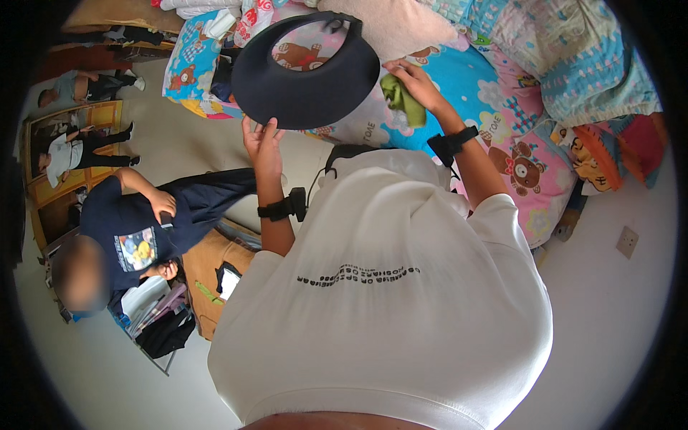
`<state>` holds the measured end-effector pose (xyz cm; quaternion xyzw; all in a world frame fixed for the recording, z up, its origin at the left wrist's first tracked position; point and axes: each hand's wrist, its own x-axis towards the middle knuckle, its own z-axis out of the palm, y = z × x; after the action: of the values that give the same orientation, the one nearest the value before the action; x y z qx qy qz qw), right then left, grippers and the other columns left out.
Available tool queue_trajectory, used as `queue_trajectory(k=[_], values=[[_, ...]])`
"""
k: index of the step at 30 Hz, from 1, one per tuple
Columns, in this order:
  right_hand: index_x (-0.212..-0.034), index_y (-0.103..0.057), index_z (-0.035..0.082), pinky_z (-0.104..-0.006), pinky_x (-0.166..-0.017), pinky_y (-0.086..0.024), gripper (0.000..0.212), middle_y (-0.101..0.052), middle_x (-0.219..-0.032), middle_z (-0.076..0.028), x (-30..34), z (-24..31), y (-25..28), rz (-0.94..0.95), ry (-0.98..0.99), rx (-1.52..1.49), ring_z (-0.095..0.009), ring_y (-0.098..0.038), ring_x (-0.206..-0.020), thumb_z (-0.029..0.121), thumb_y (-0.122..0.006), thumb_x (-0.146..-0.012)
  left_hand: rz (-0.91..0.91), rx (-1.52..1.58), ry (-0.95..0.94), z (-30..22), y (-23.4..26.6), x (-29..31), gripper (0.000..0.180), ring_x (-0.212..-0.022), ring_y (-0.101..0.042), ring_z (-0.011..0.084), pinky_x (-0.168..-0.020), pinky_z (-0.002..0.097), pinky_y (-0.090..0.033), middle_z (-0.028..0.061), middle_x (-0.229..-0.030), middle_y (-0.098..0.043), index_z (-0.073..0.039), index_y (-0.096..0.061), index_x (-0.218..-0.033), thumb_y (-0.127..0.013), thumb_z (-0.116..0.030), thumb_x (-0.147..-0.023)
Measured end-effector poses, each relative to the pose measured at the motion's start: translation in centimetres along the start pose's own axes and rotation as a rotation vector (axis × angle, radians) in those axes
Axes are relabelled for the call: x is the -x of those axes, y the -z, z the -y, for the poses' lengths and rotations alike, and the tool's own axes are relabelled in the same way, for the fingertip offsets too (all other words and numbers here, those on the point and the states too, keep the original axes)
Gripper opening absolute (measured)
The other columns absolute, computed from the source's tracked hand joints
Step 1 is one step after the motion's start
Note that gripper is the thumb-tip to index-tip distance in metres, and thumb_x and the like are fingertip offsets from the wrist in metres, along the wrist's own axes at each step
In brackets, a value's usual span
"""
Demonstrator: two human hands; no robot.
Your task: The person wipes a black visor using a green cloth and then proceeds to wipe the surface of a bed and a nearby nightstand.
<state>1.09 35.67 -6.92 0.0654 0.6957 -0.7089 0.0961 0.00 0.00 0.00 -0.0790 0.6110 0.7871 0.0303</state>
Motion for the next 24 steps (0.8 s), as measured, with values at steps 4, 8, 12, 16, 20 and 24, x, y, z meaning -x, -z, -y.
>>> queue_trajectory(k=[4, 8, 12, 16, 20, 24], values=[[-0.116, -0.051, 0.008, -0.0308, -0.071, -0.052, 0.03, -0.066, -0.094, -0.009, 0.8, 3.8, -3.0, -0.153, 0.177, 0.217, -0.018, -0.064, -0.08, 0.016, -0.064, -0.09, 0.062, -0.091, 0.023, 0.1, -2.0, 0.5, 0.058, -0.1, -0.06, 0.0128, -0.079, 0.0301, -0.051, 0.0078, -0.118, -0.063, -0.008, -0.038, -0.138, -0.067, -0.004, -0.088], [-0.114, -0.053, 0.008, -0.0374, -0.086, -0.047, 0.04, -0.057, -0.105, -0.014, 2.2, 5.6, -7.4, -0.084, 0.639, 0.475, -0.029, -0.057, -0.097, 0.002, -0.066, -0.077, 0.072, -0.082, -0.008, 1.1, -3.6, 1.8, 0.052, -0.095, -0.061, 0.0125, -0.072, 0.0269, -0.052, 0.0089, -0.115, -0.064, -0.006, -0.042, -0.134, -0.067, -0.002, -0.088], [-0.113, -0.061, 0.007, -0.0385, -0.092, -0.046, 0.044, -0.058, -0.111, -0.011, 0.8, 3.1, -7.6, 0.146, 0.769, 0.923, -0.032, -0.053, -0.104, -0.001, -0.064, -0.07, 0.036, -0.106, -0.067, 0.5, -3.5, 1.0, 0.05, -0.093, -0.062, 0.0135, -0.07, 0.0277, -0.053, 0.01, -0.115, -0.064, -0.005, -0.043, -0.133, -0.065, 0.0, -0.088], [-0.088, -0.067, 0.006, -0.0436, -0.088, -0.05, 0.016, -0.063, -0.106, -0.014, -0.2, -6.5, 0.8, -0.247, 0.28, 1.174, -0.036, -0.059, -0.101, 0.01, -0.068, -0.073, -0.032, -0.139, -0.136, -0.1, -2.4, -0.3, 0.047, -0.094, -0.063, 0.0152, -0.075, 0.0336, -0.055, 0.0129, -0.116, -0.065, -0.005, -0.044, -0.131, -0.063, 0.002, -0.089], [-0.095, -0.069, 0.007, -0.0456, -0.08, -0.052, 0.021, -0.067, -0.099, -0.015, 1.9, -8.0, 4.5, -0.275, 0.018, 1.138, -0.037, -0.062, -0.09, 0.005, -0.057, -0.079, -0.126, -0.099, -0.111, -0.7, -1.9, -0.5, 0.049, -0.098, -0.061, 0.0163, -0.082, 0.0397, -0.053, 0.0125, -0.116, -0.064, -0.005, -0.043, -0.133, -0.063, 0.002, -0.088], [-0.101, -0.068, 0.005, -0.0419, -0.081, -0.052, 0.024, -0.068, -0.106, -0.017, 2.0, -6.0, 3.8, -0.146, -0.064, 0.794, -0.038, -0.065, -0.093, 0.01, -0.053, -0.083, -0.187, -0.024, -0.04, 0.3, -1.3, -0.8, 0.054, -0.1, -0.059, 0.0171, -0.088, 0.0455, -0.05, 0.0093, -0.112, -0.062, -0.007, -0.04, -0.135, -0.064, 0.002, -0.088]])
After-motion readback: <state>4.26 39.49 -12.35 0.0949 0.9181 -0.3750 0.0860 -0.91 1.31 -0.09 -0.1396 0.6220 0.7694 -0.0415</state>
